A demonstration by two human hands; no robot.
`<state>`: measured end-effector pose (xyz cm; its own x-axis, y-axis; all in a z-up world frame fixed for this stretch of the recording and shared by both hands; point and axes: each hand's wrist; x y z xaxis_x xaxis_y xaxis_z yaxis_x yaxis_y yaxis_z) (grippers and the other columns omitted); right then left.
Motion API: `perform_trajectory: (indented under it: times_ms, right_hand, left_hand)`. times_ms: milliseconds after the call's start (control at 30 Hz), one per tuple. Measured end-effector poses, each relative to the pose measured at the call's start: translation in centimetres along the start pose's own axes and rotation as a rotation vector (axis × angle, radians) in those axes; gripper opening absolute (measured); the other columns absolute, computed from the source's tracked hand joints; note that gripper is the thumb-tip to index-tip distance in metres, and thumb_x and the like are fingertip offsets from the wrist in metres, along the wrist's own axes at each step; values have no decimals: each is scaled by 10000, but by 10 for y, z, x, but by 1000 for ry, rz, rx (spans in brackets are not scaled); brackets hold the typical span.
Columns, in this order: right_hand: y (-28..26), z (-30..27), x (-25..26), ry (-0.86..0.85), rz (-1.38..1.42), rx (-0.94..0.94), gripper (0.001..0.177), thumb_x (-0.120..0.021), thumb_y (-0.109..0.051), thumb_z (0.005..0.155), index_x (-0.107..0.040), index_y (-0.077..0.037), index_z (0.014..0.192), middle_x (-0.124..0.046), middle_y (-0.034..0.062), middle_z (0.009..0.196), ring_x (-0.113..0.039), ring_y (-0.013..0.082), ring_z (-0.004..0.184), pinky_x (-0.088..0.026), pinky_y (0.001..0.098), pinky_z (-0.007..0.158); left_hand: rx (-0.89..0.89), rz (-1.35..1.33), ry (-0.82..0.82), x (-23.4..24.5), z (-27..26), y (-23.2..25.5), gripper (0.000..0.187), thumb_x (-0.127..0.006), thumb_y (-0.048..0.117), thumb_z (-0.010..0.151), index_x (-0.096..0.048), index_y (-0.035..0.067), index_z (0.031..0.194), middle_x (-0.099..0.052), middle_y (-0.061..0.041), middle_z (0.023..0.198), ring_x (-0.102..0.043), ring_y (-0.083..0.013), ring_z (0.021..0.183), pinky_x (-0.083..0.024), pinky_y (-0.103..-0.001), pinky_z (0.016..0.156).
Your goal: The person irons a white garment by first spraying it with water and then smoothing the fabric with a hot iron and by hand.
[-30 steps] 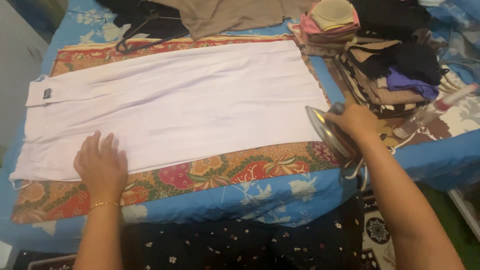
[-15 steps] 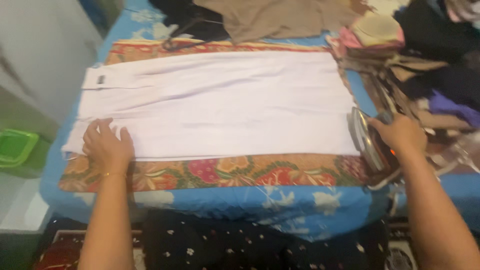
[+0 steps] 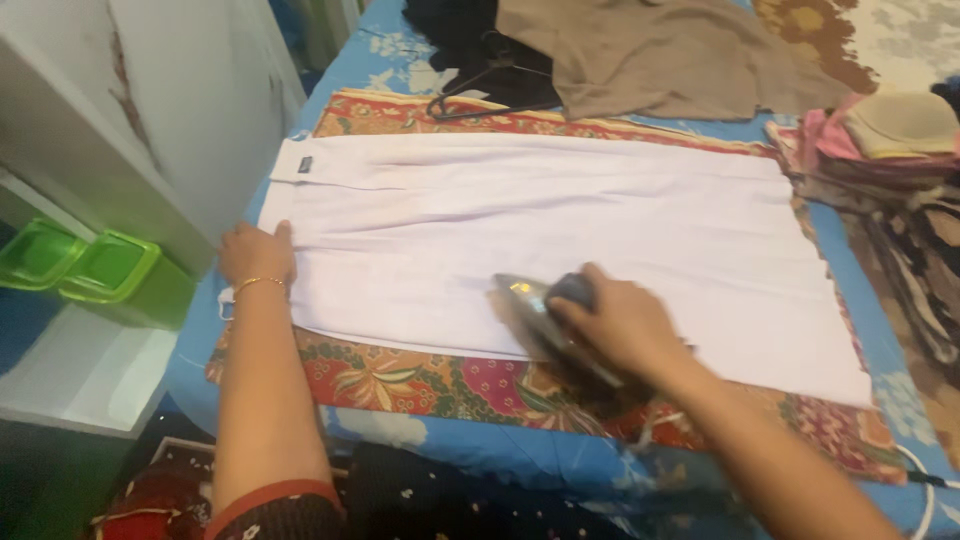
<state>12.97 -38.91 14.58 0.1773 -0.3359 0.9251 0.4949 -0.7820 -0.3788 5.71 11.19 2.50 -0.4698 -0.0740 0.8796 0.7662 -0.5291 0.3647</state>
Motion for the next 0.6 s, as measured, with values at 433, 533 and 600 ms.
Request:
perform_trajectory:
  times_ms: [433, 533, 600]
  right_hand:
    - [-89, 62, -61, -12, -62, 94, 424, -609, -451, 962, -555, -48, 1077, -728, 194, 855, -716, 403, 795, -559, 514, 703]
    - [-77, 57, -50, -64, -96, 52, 407, -591, -444, 971, -556, -56, 1087, -734, 188, 871, -726, 385, 794, -570, 500, 710]
    - [-69, 52, -43, -68, -102, -16, 411, -605, -461, 957, -579, -67, 1068, -742, 190, 891, -724, 380, 821, -562, 503, 734]
  left_hand:
    - [-85, -51, 275, -33, -6, -5, 331, -699, 311, 995, -619, -6, 1053, -674, -228, 1051, -669, -444, 948, -533, -532, 790]
    - [-82, -82, 251, -22, -10, -1, 317, -697, 298, 1005, -618, -4, 1058, -670, -224, 1058, -658, -429, 981, -530, -531, 800]
    - [-69, -87, 266, -6, -15, 11, 328, -706, 294, 989, -614, -11, 1067, -658, -231, 1080, -641, -431, 1009, -517, -531, 812]
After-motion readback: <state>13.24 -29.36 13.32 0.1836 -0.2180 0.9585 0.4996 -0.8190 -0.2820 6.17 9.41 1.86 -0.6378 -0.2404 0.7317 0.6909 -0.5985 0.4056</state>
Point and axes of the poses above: each hand's wrist, its own z-axis towards the middle knuckle, its own x-axis out of the back of the hand, y = z × x
